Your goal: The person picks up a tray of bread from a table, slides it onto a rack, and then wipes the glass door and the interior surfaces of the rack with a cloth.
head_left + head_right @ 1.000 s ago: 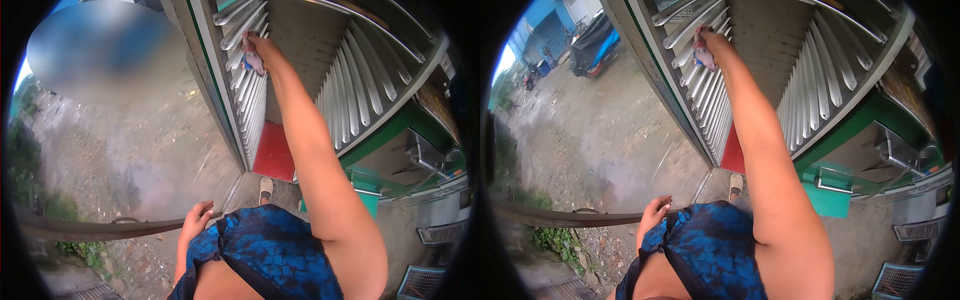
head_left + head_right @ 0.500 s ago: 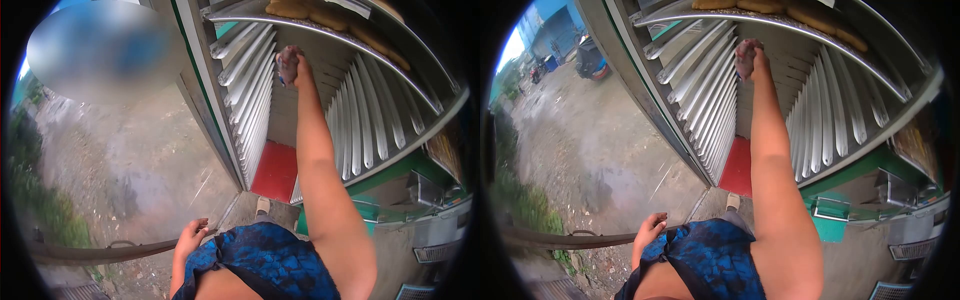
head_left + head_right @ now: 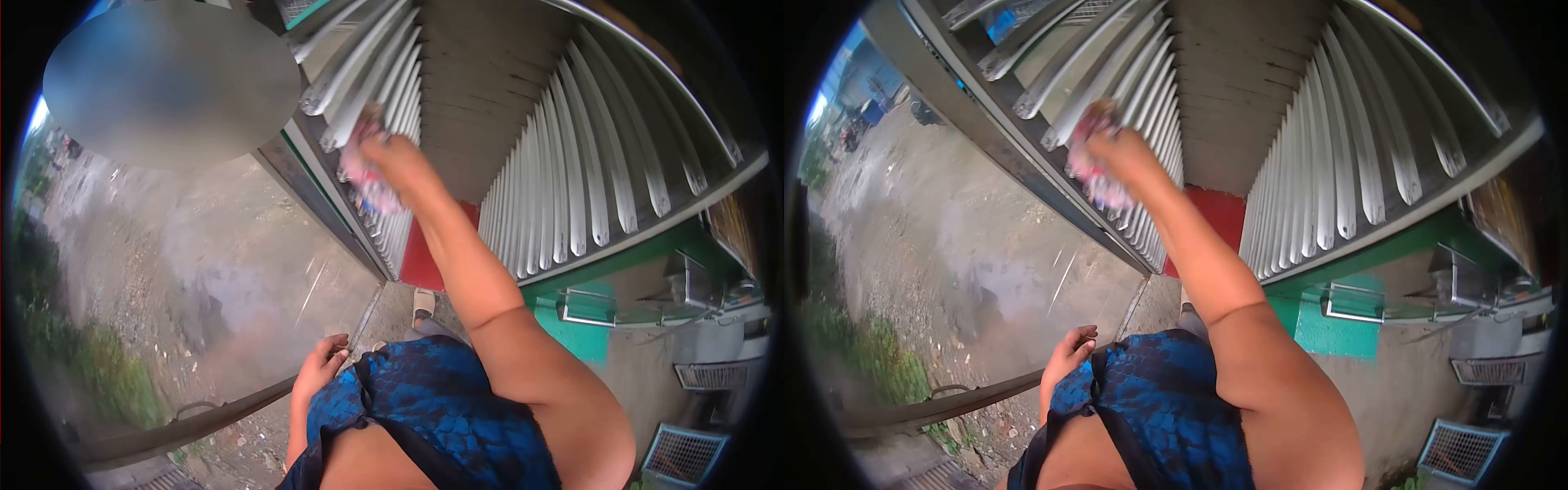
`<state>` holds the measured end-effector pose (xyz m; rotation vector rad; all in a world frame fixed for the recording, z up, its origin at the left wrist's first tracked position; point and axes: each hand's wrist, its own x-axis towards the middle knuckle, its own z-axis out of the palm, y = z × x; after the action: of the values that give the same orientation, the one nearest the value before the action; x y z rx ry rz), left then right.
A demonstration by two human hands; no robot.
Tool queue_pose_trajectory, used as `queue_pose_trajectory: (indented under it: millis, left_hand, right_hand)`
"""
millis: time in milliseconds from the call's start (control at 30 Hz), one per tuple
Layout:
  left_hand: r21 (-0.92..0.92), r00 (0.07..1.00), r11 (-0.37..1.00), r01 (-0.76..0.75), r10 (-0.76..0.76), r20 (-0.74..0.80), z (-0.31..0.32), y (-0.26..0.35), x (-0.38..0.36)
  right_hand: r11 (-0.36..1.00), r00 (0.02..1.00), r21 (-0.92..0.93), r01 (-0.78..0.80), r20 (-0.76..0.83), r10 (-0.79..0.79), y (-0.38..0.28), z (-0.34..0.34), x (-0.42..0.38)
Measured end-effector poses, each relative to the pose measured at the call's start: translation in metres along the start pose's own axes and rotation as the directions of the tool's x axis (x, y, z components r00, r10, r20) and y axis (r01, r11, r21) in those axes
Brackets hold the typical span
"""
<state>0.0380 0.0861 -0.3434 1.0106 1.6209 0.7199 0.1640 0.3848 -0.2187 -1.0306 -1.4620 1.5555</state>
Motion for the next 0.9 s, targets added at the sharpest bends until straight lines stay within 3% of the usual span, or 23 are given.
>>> queue_pose_trajectory:
  millis: [67,100,133,200,267,333,433,500,667,733,900]
  left_hand:
    - [-0.039,1.000,0.999,-0.007,0.007,-0.001,0.005,0.011,0.003]
    - [-0.005,0.998,0.999,-0.049,0.049,0.029,0.005,0.011,0.007]
    - [0.006,0.998,0.998,-0.058,0.058,0.032,0.002,0.009,0.009]
    - [-0.008,0.993,0.996,-0.092,0.092,0.069,0.003,0.004,0.012]
    - [-0.032,0.997,0.998,-0.045,0.047,0.053,0.003,0.004,0.012]
    - [0.030,1.000,1.000,-0.004,0.004,-0.003,0.002,-0.003,0.008]
    - [-0.036,0.996,0.998,0.044,-0.046,-0.073,0.002,-0.004,-0.003]
    - [-0.013,0.995,0.999,0.039,-0.040,-0.096,0.001,-0.001,-0.008]
    - [-0.027,0.996,0.999,0.035,-0.037,-0.079,0.001,-0.016,-0.017]
    - [0.028,0.999,0.999,0.027,-0.026,-0.045,0.000,-0.018,-0.015]
    - [0.033,0.995,0.996,-0.085,0.084,0.045,0.006,0.007,-0.006]
  right_hand:
    - [0.979,0.986,-0.191,0.069,0.164,-0.038,-0.006,-0.006,-0.036]
    - [0.995,0.964,-0.099,0.014,0.267,0.013,0.014,-0.020,-0.035]
    - [0.995,0.966,-0.094,0.024,0.258,0.001,0.015,-0.033,-0.034]
    - [0.929,0.998,0.366,-0.052,0.037,0.041,0.008,-0.066,-0.016]
    - [0.881,0.960,0.461,0.104,-0.279,0.033,0.016,-0.101,0.041]
    - [0.884,0.933,0.456,0.101,-0.351,0.075,0.021,-0.116,0.108]
    - [0.892,0.944,0.451,0.004,-0.297,0.146,0.035,-0.101,0.189]
    - [0.974,0.990,0.220,0.049,-0.136,-0.019,0.049,-0.087,0.216]
    - [0.873,0.991,0.481,0.076,-0.130,-0.015,0.036,-0.064,0.173]
    - [0.850,0.998,0.526,0.003,0.049,-0.034,0.044,-0.054,0.147]
    - [0.888,0.958,0.387,-0.248,0.231,0.167,0.047,-0.021,0.052]
